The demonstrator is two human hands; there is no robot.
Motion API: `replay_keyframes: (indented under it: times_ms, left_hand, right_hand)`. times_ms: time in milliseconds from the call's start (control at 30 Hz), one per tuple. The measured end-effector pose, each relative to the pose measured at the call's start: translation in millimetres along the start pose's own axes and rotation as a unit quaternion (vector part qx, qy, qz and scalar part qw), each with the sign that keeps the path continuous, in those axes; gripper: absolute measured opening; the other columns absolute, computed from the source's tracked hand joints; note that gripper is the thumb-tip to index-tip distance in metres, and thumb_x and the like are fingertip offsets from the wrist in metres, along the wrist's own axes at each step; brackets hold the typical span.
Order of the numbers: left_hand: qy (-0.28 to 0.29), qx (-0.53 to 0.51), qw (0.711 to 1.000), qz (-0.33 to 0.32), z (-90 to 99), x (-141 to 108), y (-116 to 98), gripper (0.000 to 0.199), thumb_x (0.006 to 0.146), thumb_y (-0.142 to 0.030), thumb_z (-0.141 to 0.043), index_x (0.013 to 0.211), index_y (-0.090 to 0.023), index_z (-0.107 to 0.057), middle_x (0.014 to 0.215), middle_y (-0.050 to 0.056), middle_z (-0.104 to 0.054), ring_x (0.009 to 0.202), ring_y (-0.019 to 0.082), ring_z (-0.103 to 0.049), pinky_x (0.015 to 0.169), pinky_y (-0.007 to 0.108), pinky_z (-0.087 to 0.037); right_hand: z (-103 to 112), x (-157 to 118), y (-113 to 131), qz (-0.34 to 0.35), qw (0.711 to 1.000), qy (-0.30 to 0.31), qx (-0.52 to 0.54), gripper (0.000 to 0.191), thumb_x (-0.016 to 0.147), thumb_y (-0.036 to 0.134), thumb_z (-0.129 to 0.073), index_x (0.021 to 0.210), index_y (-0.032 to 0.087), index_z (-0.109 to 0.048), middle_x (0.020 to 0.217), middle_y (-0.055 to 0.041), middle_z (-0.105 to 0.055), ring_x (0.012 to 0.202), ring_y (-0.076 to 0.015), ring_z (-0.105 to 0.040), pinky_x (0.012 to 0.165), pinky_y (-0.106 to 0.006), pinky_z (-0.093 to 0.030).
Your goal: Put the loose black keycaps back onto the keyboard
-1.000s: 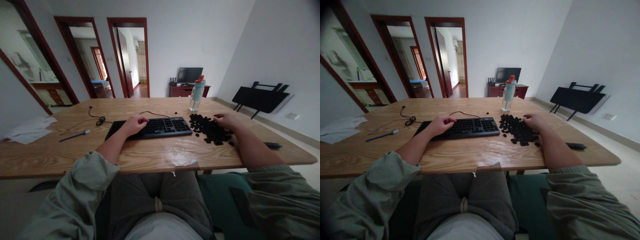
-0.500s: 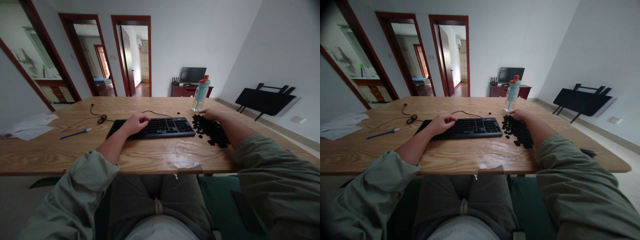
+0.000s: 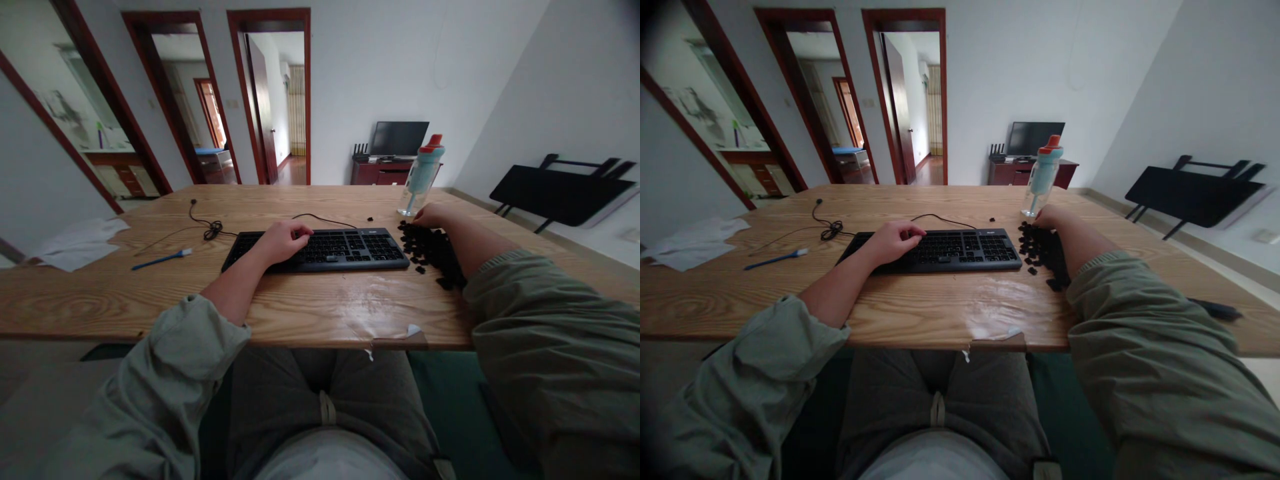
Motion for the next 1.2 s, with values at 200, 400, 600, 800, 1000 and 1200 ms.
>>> replay_keyframes:
  times_ms: [200, 400, 600, 800, 1000, 1200]
  left_hand:
    - [0.000, -0.009, 1.000, 0.002, 0.5, 1.1, 2.5, 0.026, 0.082, -0.027, -0.059, 0.098, -0.015, -0.075, 0.077, 0.003, -0.067, 0.064, 0.012, -0.054, 0.068, 0.027, -0.044]
    - [-0.027, -0.047, 0.998, -0.026, -1.4, 0.8, -15.6, 0.027, 0.082, -0.024, -0.059, 0.104, -0.016, -0.073, 0.080, 0.002, -0.066, 0.063, 0.010, -0.052, 0.066, 0.024, -0.044]
    - [-0.054, -0.091, 0.992, -0.071, -15.1, 6.2, -53.3, 0.040, 0.083, -0.031, -0.064, 0.121, -0.019, -0.065, 0.085, 0.001, -0.064, 0.060, 0.008, -0.049, 0.060, 0.022, -0.042]
    - [-0.117, -0.106, 0.983, -0.092, -19.5, 7.9, -61.7, 0.040, 0.082, -0.035, -0.069, 0.118, -0.018, -0.063, 0.083, 0.000, -0.062, 0.057, 0.006, -0.047, 0.058, 0.020, -0.041]
    - [-0.110, -0.097, 0.984, -0.103, -17.8, 4.4, -61.7, 0.040, 0.082, -0.035, -0.070, 0.117, -0.019, -0.064, 0.086, 0.001, -0.062, 0.059, 0.006, -0.048, 0.059, 0.021, -0.041]
    - [-0.102, -0.071, 0.988, -0.089, -17.7, 4.8, -61.4, 0.034, 0.081, -0.035, -0.070, 0.111, -0.019, -0.068, 0.085, 0.001, -0.065, 0.062, 0.008, -0.049, 0.060, 0.023, -0.041]
  right_hand:
    - [5.2, -0.7, -1.7, -0.029, 0.999, -0.021, -0.003, 0.021, 0.078, 0.025, -0.070, 0.095, 0.012, -0.075, 0.085, -0.0094, -0.070, 0.076, -0.0200, -0.062, 0.070, -0.030, -0.045]
    - [23.8, -65.1, 74.9, 0.122, 0.922, -0.090, 0.356, 0.030, 0.088, 0.033, -0.059, 0.107, 0.013, -0.071, 0.100, -0.0115, -0.071, 0.076, -0.0146, -0.061, 0.064, -0.025, -0.046]
    - [5.4, -147.0, 155.3, 0.236, 0.790, 0.089, 0.559, 0.035, 0.081, 0.046, -0.069, 0.102, 0.017, -0.072, 0.091, -0.0081, -0.070, 0.065, -0.0112, -0.053, 0.058, -0.024, -0.045]
    - [1.7, -154.8, 165.1, 0.236, 0.760, 0.111, 0.596, 0.037, 0.076, 0.046, -0.073, 0.100, 0.019, -0.071, 0.085, -0.0050, -0.067, 0.064, -0.0104, -0.052, 0.057, -0.023, -0.044]
    - [-4.9, -153.4, 166.3, 0.234, 0.762, 0.119, 0.592, 0.039, 0.072, 0.049, -0.076, 0.095, 0.018, -0.070, 0.079, -0.0031, -0.063, 0.060, -0.0093, -0.048, 0.053, -0.023, -0.039]
    - [-14.4, -155.6, 172.6, 0.243, 0.759, 0.123, 0.591, 0.036, 0.074, 0.046, -0.076, 0.096, 0.020, -0.064, 0.075, 0.0000, -0.059, 0.061, -0.0093, -0.051, 0.055, -0.023, -0.041]
Point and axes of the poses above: each hand's wrist, its own x-axis towards the middle knuckle, its own z-axis out of the back of the hand, y = z × x, the point moved 3 cm from there along x, towards the middle knuckle
